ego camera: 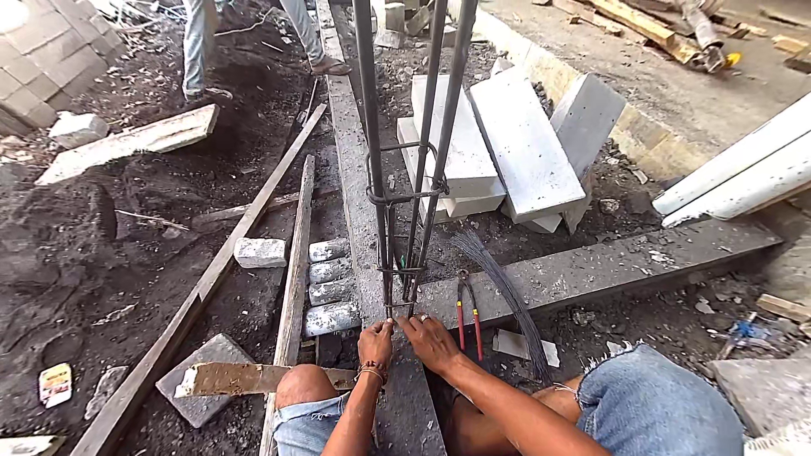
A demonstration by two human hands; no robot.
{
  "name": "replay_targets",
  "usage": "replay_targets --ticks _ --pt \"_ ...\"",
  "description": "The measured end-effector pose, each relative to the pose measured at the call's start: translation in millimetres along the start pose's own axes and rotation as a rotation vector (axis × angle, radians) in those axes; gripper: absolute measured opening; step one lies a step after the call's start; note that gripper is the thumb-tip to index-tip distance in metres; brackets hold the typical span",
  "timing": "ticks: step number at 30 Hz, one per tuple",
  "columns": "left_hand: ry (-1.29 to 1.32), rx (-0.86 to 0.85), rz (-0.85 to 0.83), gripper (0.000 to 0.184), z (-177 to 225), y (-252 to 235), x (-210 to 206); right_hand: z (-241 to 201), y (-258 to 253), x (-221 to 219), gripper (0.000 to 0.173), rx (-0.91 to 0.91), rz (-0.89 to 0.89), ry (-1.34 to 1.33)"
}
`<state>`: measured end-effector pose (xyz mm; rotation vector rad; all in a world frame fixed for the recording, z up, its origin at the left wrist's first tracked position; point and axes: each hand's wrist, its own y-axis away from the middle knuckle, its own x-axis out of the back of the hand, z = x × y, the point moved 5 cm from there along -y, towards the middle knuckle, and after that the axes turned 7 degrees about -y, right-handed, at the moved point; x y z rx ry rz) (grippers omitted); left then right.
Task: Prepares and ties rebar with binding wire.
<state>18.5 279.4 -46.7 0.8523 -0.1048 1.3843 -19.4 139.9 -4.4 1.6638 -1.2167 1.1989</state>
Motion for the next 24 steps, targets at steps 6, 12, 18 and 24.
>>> replay_targets --ticks 6,12,18,24 --pt "0.118 -0.033 -0.038 0.034 -10.2 -3.5 -6.3 3.4 1.2 -1.4 0.046 0.227 0.126 0.111" --pt "0.338 0.086 -0.095 0.031 -11.8 0.3 -10.6 6.8 -6.2 3.7 0.044 0.283 0.011 0.157" --pt "0.412 0.176 -0.109 0.030 -12.5 2.5 -11.6 5.5 -4.8 0.3 0.045 0.277 0.058 0.214" --pt "0.736 0.451 -0.200 0.026 -0.2 21.0 -10.3 11.6 -9.8 -0.1 0.048 0.350 -0.084 0.230"
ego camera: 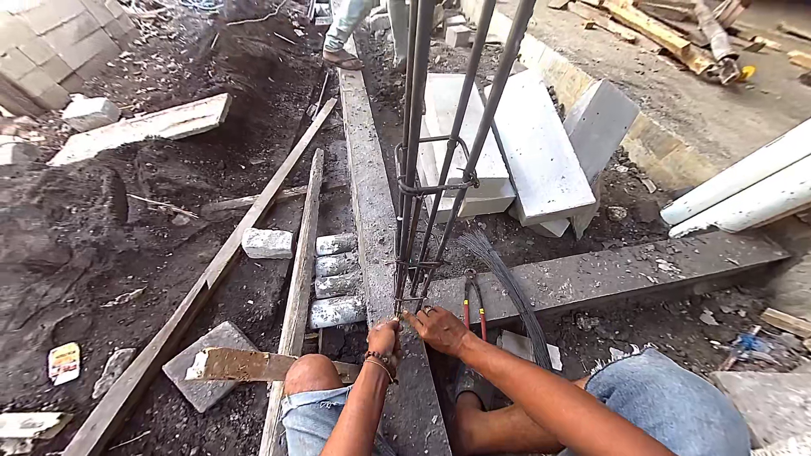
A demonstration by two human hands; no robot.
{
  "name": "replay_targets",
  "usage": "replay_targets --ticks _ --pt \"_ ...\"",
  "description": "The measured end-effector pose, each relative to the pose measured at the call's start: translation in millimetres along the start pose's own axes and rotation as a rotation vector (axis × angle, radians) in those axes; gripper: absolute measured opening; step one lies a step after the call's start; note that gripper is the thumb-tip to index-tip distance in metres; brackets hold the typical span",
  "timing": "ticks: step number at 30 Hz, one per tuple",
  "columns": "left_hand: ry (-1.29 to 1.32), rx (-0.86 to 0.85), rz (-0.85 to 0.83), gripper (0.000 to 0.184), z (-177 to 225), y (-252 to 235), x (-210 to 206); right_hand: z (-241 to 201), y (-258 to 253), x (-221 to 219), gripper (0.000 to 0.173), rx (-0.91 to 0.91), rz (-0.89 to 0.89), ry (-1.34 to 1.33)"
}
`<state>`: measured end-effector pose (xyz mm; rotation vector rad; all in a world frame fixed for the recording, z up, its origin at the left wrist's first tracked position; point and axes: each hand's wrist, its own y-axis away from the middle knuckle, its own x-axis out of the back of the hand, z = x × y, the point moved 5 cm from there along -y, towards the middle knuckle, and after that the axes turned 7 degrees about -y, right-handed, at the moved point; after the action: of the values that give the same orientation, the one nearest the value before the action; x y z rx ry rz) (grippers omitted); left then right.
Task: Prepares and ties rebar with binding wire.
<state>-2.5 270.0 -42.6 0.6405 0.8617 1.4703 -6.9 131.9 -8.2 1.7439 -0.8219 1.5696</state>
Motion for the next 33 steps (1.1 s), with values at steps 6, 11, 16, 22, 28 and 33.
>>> replay_targets --ticks 6,11,16,22,28,33 --pt "0.450 0.211 -0.050 0.022 21.1 29.1 -24.7 -11.8 5.0 -14.4 0.049 -0.348 -0.042 -0.370" --pt "0.398 0.174 0.028 0.019 32.1 43.2 -45.1 -41.3 13.0 -22.0 0.042 -0.739 0.277 -0.829" --pt "0.220 0.103 0.009 0.032 25.6 35.6 -55.8 -68.5 20.4 -37.9 0.050 -0.754 0.726 -1.237" --pt "-0.491 -0.083 -0.141 0.034 37.6 10.6 -15.9 -39.4 9.4 -46.7 0.042 -0.840 0.355 -1.162" --pt "-0.837 -0.322 0.091 0.060 47.2 -14.5 1.3 -26.7 10.2 -29.2 0.056 -0.807 0.293 -1.145" --pt "-0.700 -0.338 0.055 0.056 19.2 -15.2 5.8 -34.6 5.0 -25.4 0.038 -0.892 0.355 -1.098"
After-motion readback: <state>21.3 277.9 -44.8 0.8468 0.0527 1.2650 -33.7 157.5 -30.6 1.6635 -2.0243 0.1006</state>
